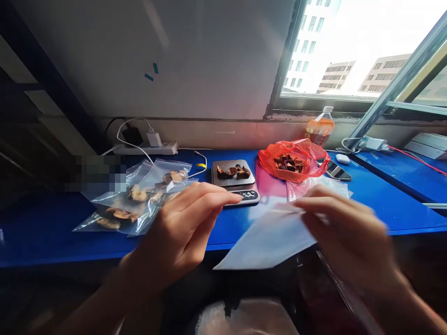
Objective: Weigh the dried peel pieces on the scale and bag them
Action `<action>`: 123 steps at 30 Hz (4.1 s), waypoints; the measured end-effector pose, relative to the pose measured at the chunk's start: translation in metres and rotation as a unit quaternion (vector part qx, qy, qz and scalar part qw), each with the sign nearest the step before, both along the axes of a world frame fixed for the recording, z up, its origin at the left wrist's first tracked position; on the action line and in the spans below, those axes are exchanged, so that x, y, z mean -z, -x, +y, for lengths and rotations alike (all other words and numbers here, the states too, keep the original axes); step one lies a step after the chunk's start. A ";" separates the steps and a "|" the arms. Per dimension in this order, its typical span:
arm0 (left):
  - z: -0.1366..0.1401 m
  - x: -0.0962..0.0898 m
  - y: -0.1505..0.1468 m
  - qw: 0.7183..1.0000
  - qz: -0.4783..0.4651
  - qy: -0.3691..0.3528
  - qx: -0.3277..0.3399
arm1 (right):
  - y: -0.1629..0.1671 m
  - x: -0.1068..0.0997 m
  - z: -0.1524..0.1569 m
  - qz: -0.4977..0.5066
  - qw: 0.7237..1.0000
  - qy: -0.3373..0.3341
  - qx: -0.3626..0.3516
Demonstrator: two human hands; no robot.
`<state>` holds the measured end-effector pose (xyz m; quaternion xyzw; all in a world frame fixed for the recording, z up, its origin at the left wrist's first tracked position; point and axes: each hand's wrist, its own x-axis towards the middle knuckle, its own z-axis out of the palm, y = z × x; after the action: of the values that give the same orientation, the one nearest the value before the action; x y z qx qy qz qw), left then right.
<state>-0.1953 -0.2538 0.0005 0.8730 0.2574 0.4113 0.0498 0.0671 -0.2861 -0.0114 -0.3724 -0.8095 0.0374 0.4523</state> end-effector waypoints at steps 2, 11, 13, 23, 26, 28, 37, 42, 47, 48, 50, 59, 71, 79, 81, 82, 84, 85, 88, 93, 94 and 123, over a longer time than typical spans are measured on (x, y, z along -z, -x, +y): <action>-0.003 0.007 -0.002 0.998 -0.005 0.054 0.026 | 0.033 0.022 0.012 0.016 0.995 0.046 -0.091; 0.017 0.043 0.006 0.961 -0.102 0.219 0.138 | 0.062 0.046 0.031 0.138 0.954 0.219 -0.150; 0.020 0.047 0.001 0.967 -0.107 0.185 0.141 | 0.060 0.046 0.028 0.151 0.944 0.248 -0.158; 0.019 0.046 -0.001 0.970 -0.128 0.108 0.175 | 0.057 0.044 0.021 0.159 0.908 0.331 -0.199; 0.014 0.039 0.005 0.976 -0.094 0.105 0.165 | 0.060 0.047 0.019 0.133 0.917 0.310 -0.212; 0.009 0.036 0.007 0.981 -0.075 0.098 0.148 | 0.065 0.050 0.016 0.112 0.944 0.244 -0.194; -0.002 0.039 0.001 0.996 -0.025 0.048 0.067 | 0.082 0.058 0.011 0.059 0.996 -0.043 -0.051; 0.000 0.040 0.003 0.995 -0.022 0.064 0.071 | 0.080 0.059 0.012 0.037 0.996 -0.061 -0.055; 0.003 0.044 0.005 0.973 -0.057 0.157 0.159 | 0.080 0.058 0.012 0.065 0.990 0.006 -0.128; 0.003 0.044 0.005 0.969 -0.058 0.173 0.165 | 0.079 0.057 0.012 0.071 0.988 0.016 -0.136; 0.003 0.044 0.006 0.964 -0.056 0.196 0.170 | 0.078 0.056 0.011 0.075 0.985 0.037 -0.153; 0.004 0.036 0.026 0.935 0.030 0.273 0.225 | 0.061 0.038 0.009 0.019 0.914 0.195 -0.355; -0.010 -0.015 0.035 0.935 0.103 0.270 0.204 | 0.066 0.043 0.011 -0.098 0.966 0.118 -0.209; -0.011 -0.001 0.051 0.975 0.073 0.052 -0.204 | 0.068 0.048 0.011 0.014 0.991 0.092 -0.094; -0.023 0.008 0.040 0.966 0.109 -0.018 -0.234 | 0.078 0.044 0.007 0.056 0.991 0.077 -0.089; -0.029 0.013 0.034 0.962 0.149 -0.033 -0.225 | 0.084 0.042 0.005 0.065 0.991 0.068 -0.092; -0.038 0.019 0.024 0.955 0.213 -0.047 -0.202 | 0.096 0.039 0.002 0.068 0.990 0.050 -0.110; -0.040 0.021 0.020 0.952 0.230 -0.046 -0.198 | 0.100 0.038 0.002 0.068 0.989 0.043 -0.122; -0.036 0.023 0.020 0.955 0.232 -0.023 -0.184 | 0.102 0.032 0.009 0.063 0.980 0.044 -0.183; -0.017 0.022 0.030 0.964 0.215 0.071 -0.141 | 0.092 0.021 0.027 0.062 0.955 0.112 -0.269; -0.014 0.022 0.030 0.964 0.214 0.089 -0.132 | 0.092 0.020 0.028 0.063 0.952 0.122 -0.275; -0.012 0.023 0.049 0.952 -0.118 0.254 -0.126 | 0.060 0.065 0.221 -0.148 0.988 0.026 -0.031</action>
<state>-0.2439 -0.2653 -0.0226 0.7369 0.4537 0.4357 0.2478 0.0074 -0.0650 -0.0768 -0.3598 -0.8776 0.0168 0.3164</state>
